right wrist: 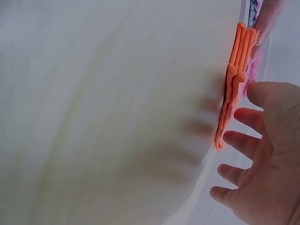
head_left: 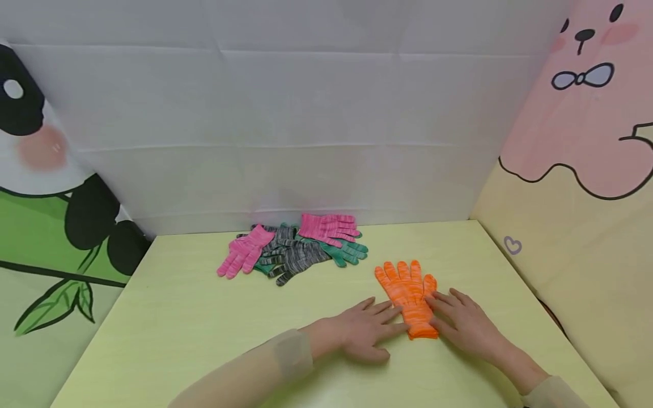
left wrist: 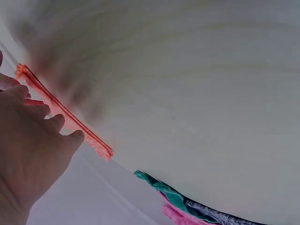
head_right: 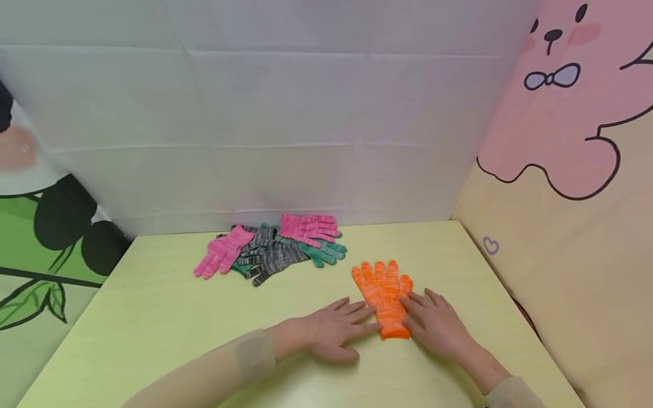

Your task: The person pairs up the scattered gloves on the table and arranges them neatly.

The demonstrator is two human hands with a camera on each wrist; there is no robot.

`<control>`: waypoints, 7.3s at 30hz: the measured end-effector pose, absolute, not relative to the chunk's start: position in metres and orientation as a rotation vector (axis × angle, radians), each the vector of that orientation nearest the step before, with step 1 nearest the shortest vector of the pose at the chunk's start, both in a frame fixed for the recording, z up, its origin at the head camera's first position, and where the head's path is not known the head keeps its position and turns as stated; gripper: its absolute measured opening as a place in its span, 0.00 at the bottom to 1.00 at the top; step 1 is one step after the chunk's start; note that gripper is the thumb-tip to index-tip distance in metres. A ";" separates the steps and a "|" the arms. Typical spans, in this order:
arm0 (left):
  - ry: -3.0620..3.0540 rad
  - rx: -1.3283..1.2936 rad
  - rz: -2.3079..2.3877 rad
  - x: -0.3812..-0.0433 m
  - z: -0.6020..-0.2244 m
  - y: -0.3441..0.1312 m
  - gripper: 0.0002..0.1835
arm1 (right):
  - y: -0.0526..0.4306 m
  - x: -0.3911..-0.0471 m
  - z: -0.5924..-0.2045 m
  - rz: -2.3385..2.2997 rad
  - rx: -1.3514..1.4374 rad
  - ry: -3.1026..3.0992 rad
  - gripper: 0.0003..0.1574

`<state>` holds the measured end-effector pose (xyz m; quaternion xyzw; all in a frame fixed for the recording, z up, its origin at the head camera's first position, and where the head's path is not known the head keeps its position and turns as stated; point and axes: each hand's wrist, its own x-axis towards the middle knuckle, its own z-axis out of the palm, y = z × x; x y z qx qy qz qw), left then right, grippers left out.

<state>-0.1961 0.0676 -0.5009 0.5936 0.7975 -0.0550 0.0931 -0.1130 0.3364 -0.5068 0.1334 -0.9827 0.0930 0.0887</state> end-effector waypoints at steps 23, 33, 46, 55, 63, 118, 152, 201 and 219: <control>2.744 1.599 0.068 -0.165 -0.490 -0.045 0.35 | 0.284 -0.093 -0.501 0.110 0.417 -3.037 0.40; 2.756 1.565 0.124 -0.155 -0.489 -0.058 0.35 | 0.311 -0.103 -0.507 0.197 0.297 -3.037 0.39; 2.796 1.490 0.154 -0.160 -0.497 -0.064 0.34 | 0.363 -0.128 -0.508 0.310 0.230 -3.056 0.40; 2.781 1.438 0.183 -0.160 -0.498 -0.068 0.34 | 0.371 -0.137 -0.506 0.326 0.194 -3.085 0.41; 2.814 1.398 0.176 -0.161 -0.496 -0.072 0.34 | 0.367 -0.134 -0.503 0.343 0.215 -3.071 0.40; 3.104 0.920 0.354 -0.268 -0.498 -0.103 0.33 | 0.188 -0.310 -0.478 0.254 0.377 -2.920 0.23; 3.003 0.912 0.434 -0.268 -0.495 -0.076 0.33 | 0.150 -0.360 -0.493 0.171 0.174 -2.904 0.13; 2.945 1.109 0.194 -0.229 -0.485 -0.064 0.33 | 0.186 -0.336 -0.484 0.308 -0.225 -3.128 0.38; 2.929 1.145 0.203 -0.228 -0.489 -0.058 0.33 | 0.201 -0.327 -0.456 0.618 -0.397 -3.212 0.16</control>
